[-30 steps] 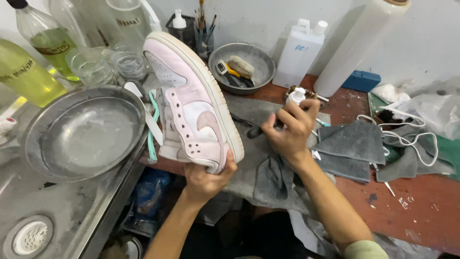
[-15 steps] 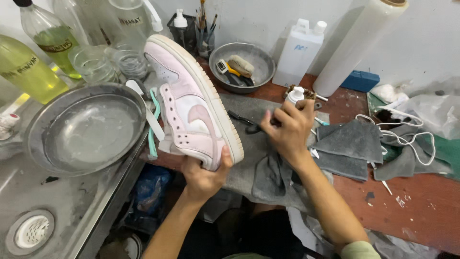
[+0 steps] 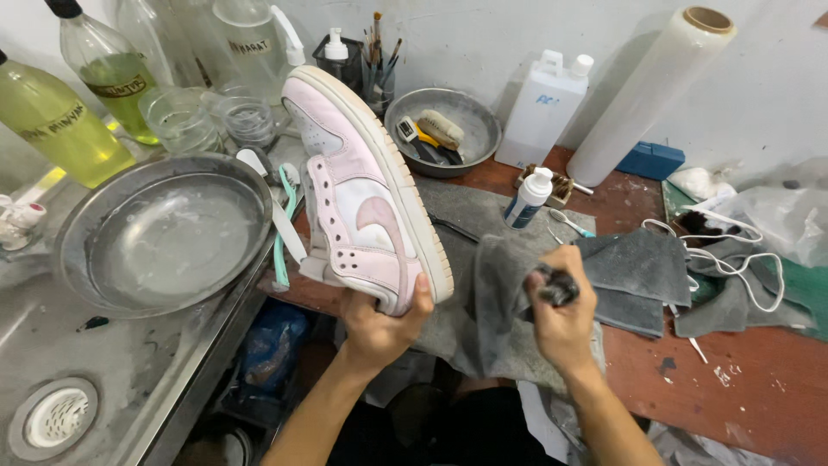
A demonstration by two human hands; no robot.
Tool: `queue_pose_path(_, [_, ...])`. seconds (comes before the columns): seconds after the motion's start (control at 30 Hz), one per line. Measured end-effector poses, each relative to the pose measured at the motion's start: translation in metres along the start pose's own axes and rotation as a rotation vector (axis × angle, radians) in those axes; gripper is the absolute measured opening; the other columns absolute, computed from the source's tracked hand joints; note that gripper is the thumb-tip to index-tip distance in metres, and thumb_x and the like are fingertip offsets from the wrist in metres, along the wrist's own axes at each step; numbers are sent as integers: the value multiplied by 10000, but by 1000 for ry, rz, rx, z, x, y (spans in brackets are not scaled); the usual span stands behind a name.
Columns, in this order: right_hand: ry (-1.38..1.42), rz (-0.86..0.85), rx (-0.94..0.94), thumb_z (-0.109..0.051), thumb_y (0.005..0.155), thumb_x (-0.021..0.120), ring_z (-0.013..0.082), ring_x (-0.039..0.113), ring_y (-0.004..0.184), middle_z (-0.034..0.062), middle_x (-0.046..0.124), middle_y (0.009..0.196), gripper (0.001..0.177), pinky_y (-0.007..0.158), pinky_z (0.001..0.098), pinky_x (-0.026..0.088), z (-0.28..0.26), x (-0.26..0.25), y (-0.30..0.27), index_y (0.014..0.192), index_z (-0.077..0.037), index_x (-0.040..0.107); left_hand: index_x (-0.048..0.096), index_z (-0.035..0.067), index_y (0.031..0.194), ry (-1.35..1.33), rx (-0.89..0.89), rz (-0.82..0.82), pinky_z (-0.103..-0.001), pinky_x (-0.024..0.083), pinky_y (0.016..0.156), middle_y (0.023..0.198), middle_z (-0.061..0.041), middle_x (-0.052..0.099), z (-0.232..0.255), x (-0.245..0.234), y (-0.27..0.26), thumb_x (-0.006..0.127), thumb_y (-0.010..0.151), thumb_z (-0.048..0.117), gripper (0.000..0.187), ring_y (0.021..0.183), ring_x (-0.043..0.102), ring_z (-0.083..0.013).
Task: The person cleans a pink and white sneaker using a brush and a cloth. They scrub the shoe's surface and wipe it down repeatedly, rotating the shoe to access different areas.
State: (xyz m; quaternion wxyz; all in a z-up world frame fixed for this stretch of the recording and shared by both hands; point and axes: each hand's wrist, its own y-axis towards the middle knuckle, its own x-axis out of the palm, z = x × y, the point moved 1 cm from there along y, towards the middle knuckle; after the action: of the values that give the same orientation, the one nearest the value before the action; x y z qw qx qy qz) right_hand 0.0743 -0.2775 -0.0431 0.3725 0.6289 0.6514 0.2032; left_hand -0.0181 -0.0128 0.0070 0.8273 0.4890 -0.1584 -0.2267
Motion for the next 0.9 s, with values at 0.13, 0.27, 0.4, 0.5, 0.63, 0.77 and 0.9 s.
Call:
queue_pose_path(0.13, [82, 6, -279, -268, 1206, 615, 345, 530, 936, 152, 552, 1012, 281, 909, 460, 489, -45, 74, 16, 1101, -7, 634, 681, 1, 670, -76, -32, -56, -413, 614, 633, 605, -171, 647, 6, 7, -20, 1054, 732, 227, 440, 561, 735, -412])
queue_pose_path(0.27, [36, 26, -107, -120, 1130, 714, 275, 554, 785, 143, 559, 877, 107, 738, 434, 463, -37, 90, 76, 1079, -45, 656, 727, 36, 703, -138, 5, -167, -401, 635, 682, 645, -147, 677, 11, 9, -32, 1024, 811, 260, 388, 606, 751, -378])
queue_pose_path(0.4, [-92, -72, -104, -154, 1113, 782, 470, 648, 782, 230, 654, 915, 139, 749, 497, 541, -61, 92, 100, 1157, -64, 686, 806, 41, 778, -1, 183, -149, -462, 653, 678, 707, -148, 671, -4, 8, -40, 1007, 802, 241, 284, 616, 720, -384])
queue_pose_path(0.5, [-115, -130, -101, -49, 1006, 873, 551, 740, 800, 290, 721, 903, 224, 714, 518, 594, -65, 80, 38, 1154, 9, 715, 710, 38, 740, -148, -65, -153, -331, 621, 666, 645, -108, 660, -5, -3, -16, 955, 892, 259, 363, 590, 717, -284])
queue_pose_path(0.63, [-83, -339, -41, -179, 973, 914, 372, 668, 631, 96, 660, 765, 217, 631, 420, 579, -41, 45, -1, 994, -140, 701, 711, -50, 777, -28, -157, -204, -383, 605, 719, 626, -217, 662, -2, -11, 7, 998, 875, 292, 457, 672, 767, -416])
queue_pose_path(0.77, [-426, -305, 76, -184, 942, 928, 416, 762, 769, 150, 771, 831, 216, 741, 501, 594, -17, -14, 26, 1056, -120, 756, 666, -147, 872, -237, -252, -202, -476, 612, 879, 787, -343, 716, 4, -20, 35, 927, 918, 182, 422, 855, 810, -410])
queue_pose_path(0.9, [-906, -343, 136, -350, 1062, 926, 434, 782, 1067, 234, 787, 1094, 531, 978, 524, 606, -16, -42, 64, 1398, 23, 751, 714, -161, 1024, -390, -332, -253, -518, 612, 1035, 1004, -341, 816, 10, -24, 53, 981, 886, 149, 432, 1113, 706, -211])
